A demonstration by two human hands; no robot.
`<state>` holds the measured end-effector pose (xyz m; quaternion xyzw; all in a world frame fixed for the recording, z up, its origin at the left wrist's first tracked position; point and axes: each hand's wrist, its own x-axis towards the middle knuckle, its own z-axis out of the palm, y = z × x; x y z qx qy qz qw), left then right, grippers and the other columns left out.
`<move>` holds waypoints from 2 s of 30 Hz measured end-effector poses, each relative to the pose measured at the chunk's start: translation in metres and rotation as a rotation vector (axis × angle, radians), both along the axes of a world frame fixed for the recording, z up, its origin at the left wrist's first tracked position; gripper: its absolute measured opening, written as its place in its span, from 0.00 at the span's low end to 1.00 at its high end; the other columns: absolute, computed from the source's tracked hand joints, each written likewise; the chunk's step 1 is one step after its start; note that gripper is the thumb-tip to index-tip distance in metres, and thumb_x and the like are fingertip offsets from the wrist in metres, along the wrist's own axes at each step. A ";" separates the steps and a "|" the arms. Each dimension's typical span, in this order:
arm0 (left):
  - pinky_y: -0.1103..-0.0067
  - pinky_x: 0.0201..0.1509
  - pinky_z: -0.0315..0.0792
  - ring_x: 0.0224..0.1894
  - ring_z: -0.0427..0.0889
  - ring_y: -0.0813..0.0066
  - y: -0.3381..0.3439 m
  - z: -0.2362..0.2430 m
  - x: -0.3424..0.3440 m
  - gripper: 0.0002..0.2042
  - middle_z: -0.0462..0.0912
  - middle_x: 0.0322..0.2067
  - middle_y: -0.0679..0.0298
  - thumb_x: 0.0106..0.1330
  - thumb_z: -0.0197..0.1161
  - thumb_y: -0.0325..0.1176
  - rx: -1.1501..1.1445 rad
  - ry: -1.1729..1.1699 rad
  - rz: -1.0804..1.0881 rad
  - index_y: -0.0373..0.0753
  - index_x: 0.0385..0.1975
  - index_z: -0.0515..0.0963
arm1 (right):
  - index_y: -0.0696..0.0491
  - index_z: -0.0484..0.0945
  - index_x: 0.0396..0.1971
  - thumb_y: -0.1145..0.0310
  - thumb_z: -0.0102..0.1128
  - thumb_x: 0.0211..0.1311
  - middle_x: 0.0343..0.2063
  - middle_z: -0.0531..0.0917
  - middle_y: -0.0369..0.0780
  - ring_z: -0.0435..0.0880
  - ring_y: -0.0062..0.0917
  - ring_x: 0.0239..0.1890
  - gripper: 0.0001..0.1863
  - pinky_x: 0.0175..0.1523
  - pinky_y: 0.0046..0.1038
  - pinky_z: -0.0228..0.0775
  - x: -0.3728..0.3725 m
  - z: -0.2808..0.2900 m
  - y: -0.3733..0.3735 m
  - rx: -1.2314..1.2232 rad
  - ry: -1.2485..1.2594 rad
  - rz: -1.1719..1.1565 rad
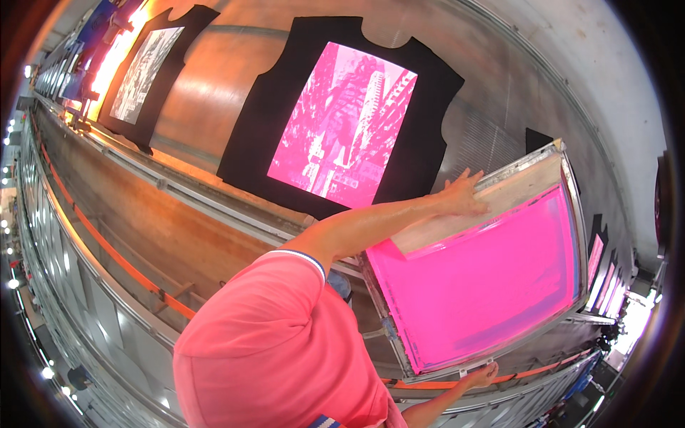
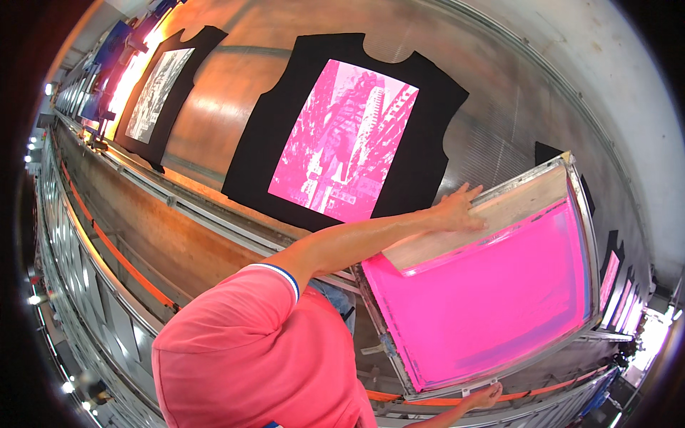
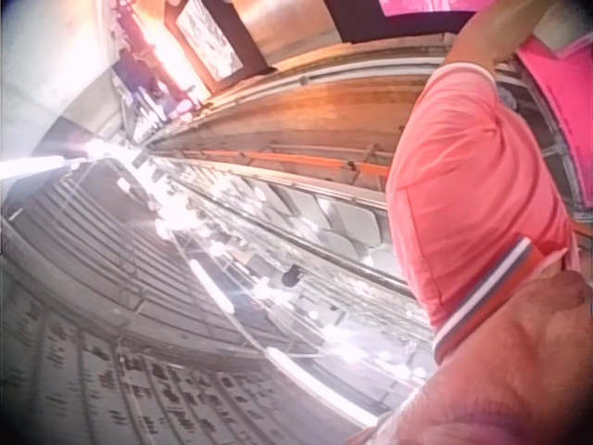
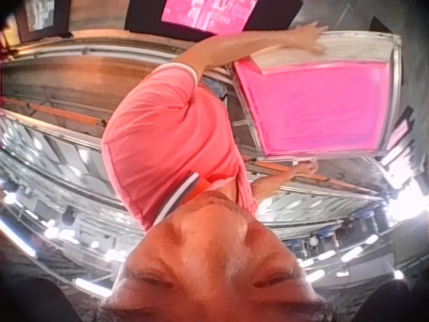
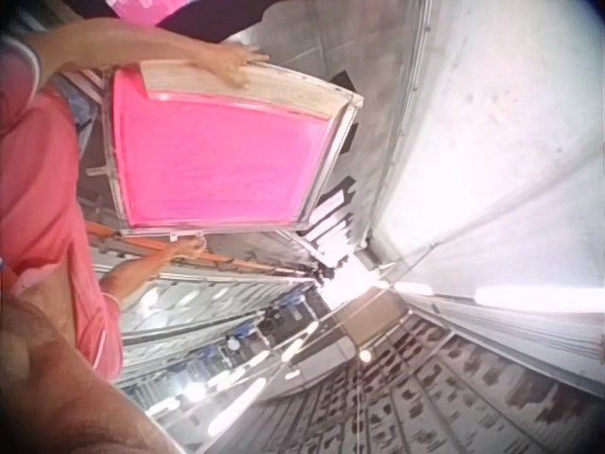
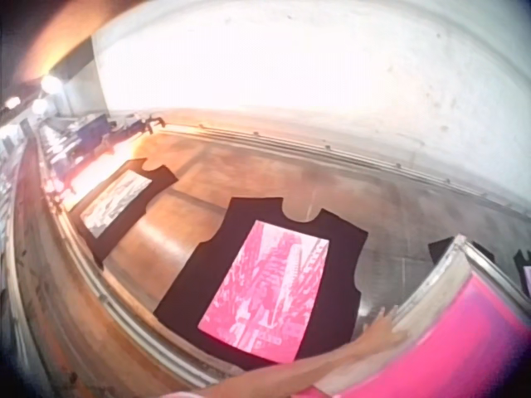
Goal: The person pours pink ink onto a screen printing frame and uses a squeegee to spread the ink across the mesh. They then pull the squeegee down over a black t-shirt on a conveyor belt to print a design. The person repeats this process on subsequent shirts moving along the line.
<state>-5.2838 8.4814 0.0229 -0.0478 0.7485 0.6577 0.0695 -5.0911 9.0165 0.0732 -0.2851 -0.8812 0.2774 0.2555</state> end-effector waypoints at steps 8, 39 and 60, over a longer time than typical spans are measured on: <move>0.72 0.59 0.72 0.51 0.82 0.58 0.012 -0.010 -0.005 0.49 0.83 0.49 0.44 0.55 0.69 0.48 0.197 -0.103 -0.102 0.36 0.75 0.52 | 0.65 0.80 0.49 0.62 0.58 0.71 0.40 0.82 0.45 0.79 0.30 0.41 0.20 0.43 0.33 0.73 0.052 -0.025 0.007 -0.132 -0.026 -0.049; 0.78 0.52 0.77 0.48 0.81 0.76 -0.078 0.108 0.387 0.41 0.80 0.54 0.59 0.62 0.70 0.29 0.626 0.167 0.527 0.38 0.74 0.55 | 0.61 0.86 0.38 0.65 0.58 0.65 0.31 0.85 0.36 0.79 0.19 0.34 0.15 0.40 0.25 0.71 0.053 0.022 -0.095 -0.491 0.162 0.510; 0.66 0.51 0.79 0.48 0.84 0.57 -0.024 0.080 0.911 0.33 0.81 0.51 0.49 0.66 0.64 0.49 0.202 0.107 1.875 0.23 0.59 0.70 | 0.51 0.85 0.45 0.52 0.60 0.59 0.40 0.87 0.48 0.86 0.40 0.46 0.21 0.52 0.40 0.76 0.167 -0.002 -0.612 -0.380 -0.393 1.829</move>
